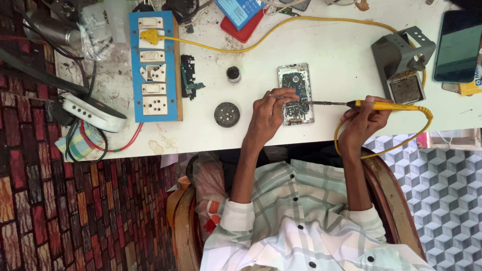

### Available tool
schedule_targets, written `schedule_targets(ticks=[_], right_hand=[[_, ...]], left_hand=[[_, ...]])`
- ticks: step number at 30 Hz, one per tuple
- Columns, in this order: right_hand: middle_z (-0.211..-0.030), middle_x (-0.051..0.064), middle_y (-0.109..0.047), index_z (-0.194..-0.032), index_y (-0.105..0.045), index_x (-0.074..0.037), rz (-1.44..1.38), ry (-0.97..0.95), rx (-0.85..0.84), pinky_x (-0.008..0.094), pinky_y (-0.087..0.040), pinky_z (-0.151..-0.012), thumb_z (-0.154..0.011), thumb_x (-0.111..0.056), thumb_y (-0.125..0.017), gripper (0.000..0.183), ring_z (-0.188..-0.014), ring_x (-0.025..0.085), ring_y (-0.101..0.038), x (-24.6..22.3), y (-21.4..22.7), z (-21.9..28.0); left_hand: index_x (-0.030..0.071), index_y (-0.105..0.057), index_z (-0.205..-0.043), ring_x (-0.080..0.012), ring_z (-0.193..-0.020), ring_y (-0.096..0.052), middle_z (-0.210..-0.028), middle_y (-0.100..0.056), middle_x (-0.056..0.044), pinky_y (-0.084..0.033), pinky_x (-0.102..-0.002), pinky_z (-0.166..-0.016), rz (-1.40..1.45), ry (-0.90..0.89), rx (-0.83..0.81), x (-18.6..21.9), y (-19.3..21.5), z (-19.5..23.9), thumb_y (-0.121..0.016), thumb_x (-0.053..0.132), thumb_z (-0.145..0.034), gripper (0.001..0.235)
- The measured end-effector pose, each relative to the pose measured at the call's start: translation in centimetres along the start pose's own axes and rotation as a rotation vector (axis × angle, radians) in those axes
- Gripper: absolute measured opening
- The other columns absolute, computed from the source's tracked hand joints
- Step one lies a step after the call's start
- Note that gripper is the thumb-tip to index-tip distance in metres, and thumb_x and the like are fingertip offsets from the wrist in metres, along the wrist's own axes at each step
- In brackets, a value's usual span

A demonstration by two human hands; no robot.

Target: The person uses a soldering iron and a small tool to work on a circuit board. They repeatedly apply the soldering iron to various points on the board while holding the board steady with the other hand.

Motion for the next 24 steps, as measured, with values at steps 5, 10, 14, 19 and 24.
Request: schedule_targets(ticks=[5, 10, 14, 19, 24], right_hand=[[-0.088, 0.005, -0.051, -0.114, -0.047, -0.005, -0.001, -0.009, 0.003, 0.030, -0.047, -0.053, -0.116, -0.019, -0.058, 0.018, -0.056, 0.013, -0.051, 0.1, -0.1, -0.1], [-0.090, 0.005, -0.051, -0.114, -0.047, -0.005, 0.000, -0.001, -0.012, 0.029, -0.047, -0.052, -0.118, -0.018, -0.057, 0.017, -0.058, 0.012, -0.051, 0.1, -0.1, -0.1], [-0.085, 0.005, -0.050, -0.112, -0.047, -0.004, 0.041, 0.039, -0.018, 0.026, -0.043, -0.049, -0.120, -0.015, -0.057, 0.017, -0.055, 0.010, -0.045, -0.3, 0.1, 0.2], [-0.088, 0.004, -0.050, -0.110, -0.045, -0.006, 0.072, 0.038, 0.016, 0.026, -0.044, -0.052, -0.118, -0.014, -0.056, 0.016, -0.056, 0.009, -0.045, -0.3, 0.3, 0.3], [-0.085, 0.003, -0.048, -0.110, -0.044, -0.006, 0.053, 0.013, 0.027, 0.024, -0.043, -0.049, -0.118, -0.013, -0.056, 0.016, -0.058, 0.010, -0.045, 0.0, 0.6, 0.3]], left_hand=[[-0.013, -0.055, -0.110, -0.0350, -0.114, -0.074, -0.127, -0.066, -0.023, -0.060, -0.037, -0.097, 0.007, 0.021, 0.000, -0.5, 0.0, 0.4, -0.038, -0.020, -0.100, 0.021], [-0.011, -0.054, -0.110, -0.0335, -0.116, -0.074, -0.130, -0.065, -0.021, -0.060, -0.037, -0.099, 0.022, -0.006, 0.001, 0.1, 0.1, 0.2, -0.038, -0.020, -0.102, 0.020], [-0.012, -0.058, -0.121, -0.0320, -0.112, -0.073, -0.127, -0.066, -0.020, -0.060, -0.038, -0.097, -0.004, 0.026, -0.022, 0.2, 0.0, 0.4, -0.038, -0.022, -0.097, 0.032], [-0.010, -0.058, -0.123, -0.0288, -0.108, -0.074, -0.125, -0.067, -0.017, -0.060, -0.037, -0.099, -0.017, 0.036, -0.009, 0.0, -0.1, 0.5, -0.038, -0.024, -0.095, 0.037], [-0.011, -0.056, -0.114, -0.0292, -0.108, -0.074, -0.129, -0.067, -0.019, -0.061, -0.037, -0.098, -0.063, -0.006, -0.009, 0.2, -0.1, 0.6, -0.040, -0.024, -0.094, 0.029]])
Point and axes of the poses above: each hand's wrist, its own z-axis away from the middle knuckle, its own y-axis out of the back of the hand, x = y × z, the point moved 9 cm from there along -z, towards the middle knuckle
